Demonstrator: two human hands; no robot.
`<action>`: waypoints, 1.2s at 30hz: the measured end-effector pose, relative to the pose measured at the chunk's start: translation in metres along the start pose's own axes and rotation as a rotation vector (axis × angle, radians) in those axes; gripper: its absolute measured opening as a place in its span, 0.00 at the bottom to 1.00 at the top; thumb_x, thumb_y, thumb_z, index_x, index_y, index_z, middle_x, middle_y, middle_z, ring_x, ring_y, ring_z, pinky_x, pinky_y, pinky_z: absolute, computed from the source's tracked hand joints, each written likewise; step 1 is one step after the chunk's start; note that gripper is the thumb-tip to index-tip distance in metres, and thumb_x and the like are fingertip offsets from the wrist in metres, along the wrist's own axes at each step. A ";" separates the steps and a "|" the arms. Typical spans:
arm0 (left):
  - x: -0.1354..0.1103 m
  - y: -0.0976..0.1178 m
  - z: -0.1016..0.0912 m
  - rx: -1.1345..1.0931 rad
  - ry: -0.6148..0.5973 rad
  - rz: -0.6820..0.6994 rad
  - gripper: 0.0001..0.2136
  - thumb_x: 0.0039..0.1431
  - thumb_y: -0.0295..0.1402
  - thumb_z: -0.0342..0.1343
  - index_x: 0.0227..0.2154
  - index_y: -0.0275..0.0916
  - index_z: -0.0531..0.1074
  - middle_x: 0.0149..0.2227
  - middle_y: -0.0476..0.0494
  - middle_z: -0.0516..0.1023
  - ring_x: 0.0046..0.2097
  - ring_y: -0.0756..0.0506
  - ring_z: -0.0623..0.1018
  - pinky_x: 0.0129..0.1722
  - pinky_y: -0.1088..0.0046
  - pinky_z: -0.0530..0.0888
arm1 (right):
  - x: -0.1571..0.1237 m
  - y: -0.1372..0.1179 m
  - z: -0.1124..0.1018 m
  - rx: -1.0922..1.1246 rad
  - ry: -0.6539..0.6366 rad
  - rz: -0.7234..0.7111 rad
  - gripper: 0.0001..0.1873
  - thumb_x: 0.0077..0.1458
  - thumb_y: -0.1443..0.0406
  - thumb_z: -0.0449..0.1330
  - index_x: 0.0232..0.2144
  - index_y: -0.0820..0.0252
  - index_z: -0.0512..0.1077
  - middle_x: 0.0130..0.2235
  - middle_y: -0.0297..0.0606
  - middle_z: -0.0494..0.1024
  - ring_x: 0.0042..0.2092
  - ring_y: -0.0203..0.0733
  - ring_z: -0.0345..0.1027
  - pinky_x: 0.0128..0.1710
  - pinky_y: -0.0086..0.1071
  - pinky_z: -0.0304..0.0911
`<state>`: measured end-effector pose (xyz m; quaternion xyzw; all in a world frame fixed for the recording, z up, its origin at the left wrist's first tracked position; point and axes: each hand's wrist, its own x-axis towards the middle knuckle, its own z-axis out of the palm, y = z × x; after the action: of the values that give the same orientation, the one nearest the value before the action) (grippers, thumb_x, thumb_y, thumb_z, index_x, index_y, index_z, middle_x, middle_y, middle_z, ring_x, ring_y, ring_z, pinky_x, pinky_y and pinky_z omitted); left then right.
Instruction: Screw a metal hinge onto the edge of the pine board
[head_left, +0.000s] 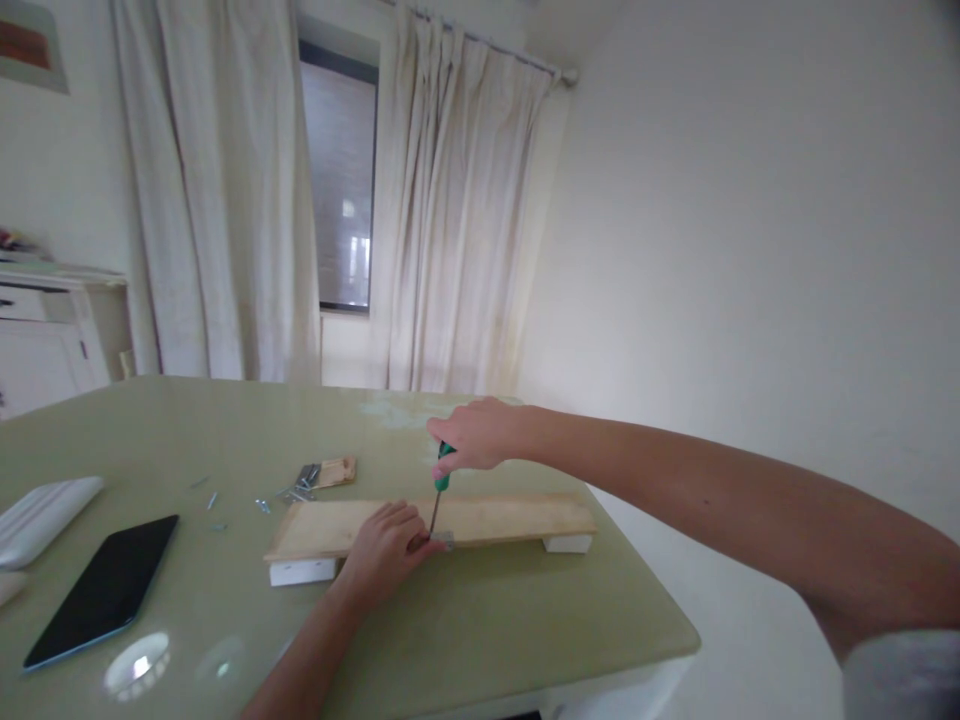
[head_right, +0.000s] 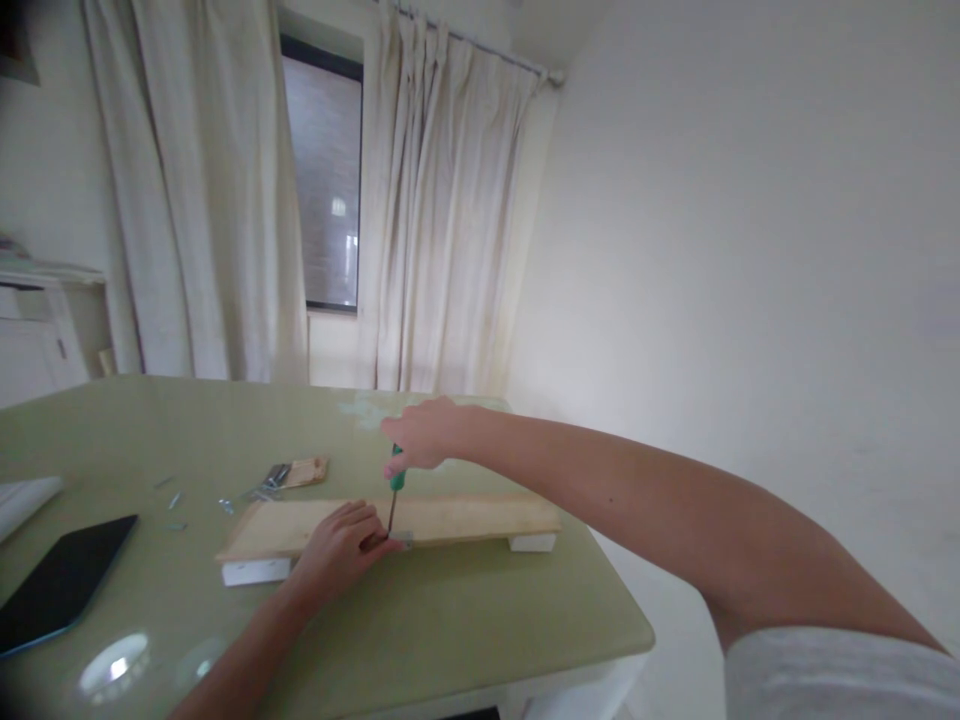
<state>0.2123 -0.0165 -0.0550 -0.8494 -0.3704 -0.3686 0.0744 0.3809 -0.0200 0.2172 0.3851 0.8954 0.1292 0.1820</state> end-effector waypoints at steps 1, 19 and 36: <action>0.000 0.000 0.000 -0.004 -0.004 -0.003 0.18 0.66 0.41 0.66 0.23 0.40 0.70 0.26 0.49 0.73 0.32 0.46 0.71 0.35 0.69 0.63 | -0.001 0.003 0.000 0.011 0.004 -0.045 0.28 0.67 0.44 0.57 0.56 0.56 0.72 0.51 0.49 0.83 0.50 0.56 0.78 0.39 0.39 0.68; -0.002 -0.002 -0.003 -0.045 -0.005 -0.012 0.18 0.68 0.41 0.63 0.24 0.40 0.70 0.26 0.49 0.72 0.32 0.46 0.71 0.35 0.69 0.64 | -0.007 0.012 0.001 0.023 0.082 -0.119 0.18 0.66 0.53 0.62 0.54 0.53 0.75 0.52 0.46 0.83 0.50 0.55 0.78 0.39 0.37 0.68; 0.000 0.000 -0.002 -0.028 -0.025 -0.001 0.19 0.70 0.42 0.61 0.23 0.40 0.69 0.27 0.49 0.73 0.32 0.46 0.71 0.36 0.68 0.64 | 0.009 -0.004 -0.007 -0.046 -0.026 -0.170 0.20 0.68 0.53 0.61 0.56 0.54 0.69 0.51 0.46 0.83 0.49 0.53 0.78 0.36 0.35 0.66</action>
<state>0.2106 -0.0173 -0.0536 -0.8547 -0.3665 -0.3631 0.0577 0.3696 -0.0168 0.2197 0.3050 0.9193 0.1287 0.2127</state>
